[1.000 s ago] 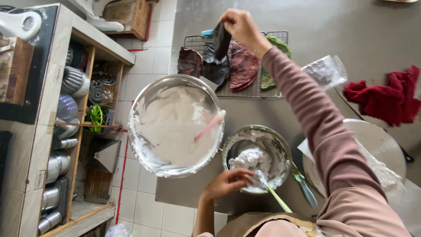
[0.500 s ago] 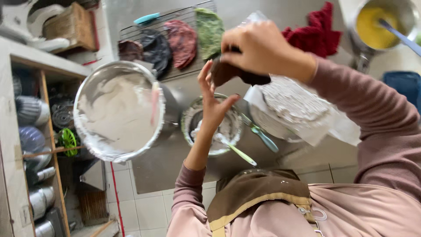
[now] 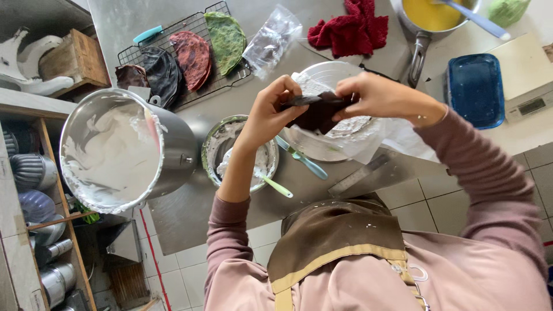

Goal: The person places thin dark cake layers onto a turntable and spreads white frosting over each layer using a small spatula.

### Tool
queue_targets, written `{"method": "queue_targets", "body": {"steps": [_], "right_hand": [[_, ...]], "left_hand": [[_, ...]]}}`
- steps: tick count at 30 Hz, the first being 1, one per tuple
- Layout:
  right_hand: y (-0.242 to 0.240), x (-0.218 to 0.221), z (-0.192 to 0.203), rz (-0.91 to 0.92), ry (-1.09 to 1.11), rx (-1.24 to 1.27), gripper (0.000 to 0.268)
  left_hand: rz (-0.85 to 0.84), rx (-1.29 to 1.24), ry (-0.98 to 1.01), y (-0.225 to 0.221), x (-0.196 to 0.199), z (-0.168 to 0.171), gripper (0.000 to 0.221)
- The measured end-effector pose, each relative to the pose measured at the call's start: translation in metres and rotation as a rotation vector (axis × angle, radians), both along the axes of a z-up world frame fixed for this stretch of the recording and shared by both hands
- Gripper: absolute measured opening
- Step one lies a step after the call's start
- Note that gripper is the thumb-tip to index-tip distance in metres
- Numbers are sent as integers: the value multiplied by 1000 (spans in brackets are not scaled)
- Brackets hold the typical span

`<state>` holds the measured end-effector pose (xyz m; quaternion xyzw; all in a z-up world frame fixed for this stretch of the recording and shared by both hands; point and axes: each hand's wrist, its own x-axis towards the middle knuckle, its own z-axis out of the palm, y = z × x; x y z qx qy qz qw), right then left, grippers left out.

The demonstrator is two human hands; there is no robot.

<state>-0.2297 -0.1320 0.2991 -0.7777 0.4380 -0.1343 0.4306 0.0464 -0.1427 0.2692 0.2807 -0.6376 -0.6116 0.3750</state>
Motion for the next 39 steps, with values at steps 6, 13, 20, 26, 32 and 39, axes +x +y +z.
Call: {"method": "queue_targets", "body": {"steps": [6, 13, 20, 26, 32, 39], "right_hand": [[23, -42, -56, -131, -486, 439, 29], [40, -58, -84, -449, -629, 372, 18], [47, -59, -81, -571, -616, 226, 19], [48, -59, -81, -659, -565, 139, 18], [44, -58, -89, -726, -480, 40, 17], [33, -56, -111, -776, -463, -9, 16]], "left_hand": [[-70, 213, 53, -9, -16, -6, 18], [29, 214, -31, -26, -14, -45, 16], [148, 160, -104, -41, -13, -71, 25], [123, 101, -171, -53, -12, -80, 21], [108, -125, -356, -75, -18, -88, 16], [102, -352, -420, -107, -31, -93, 17]]}}
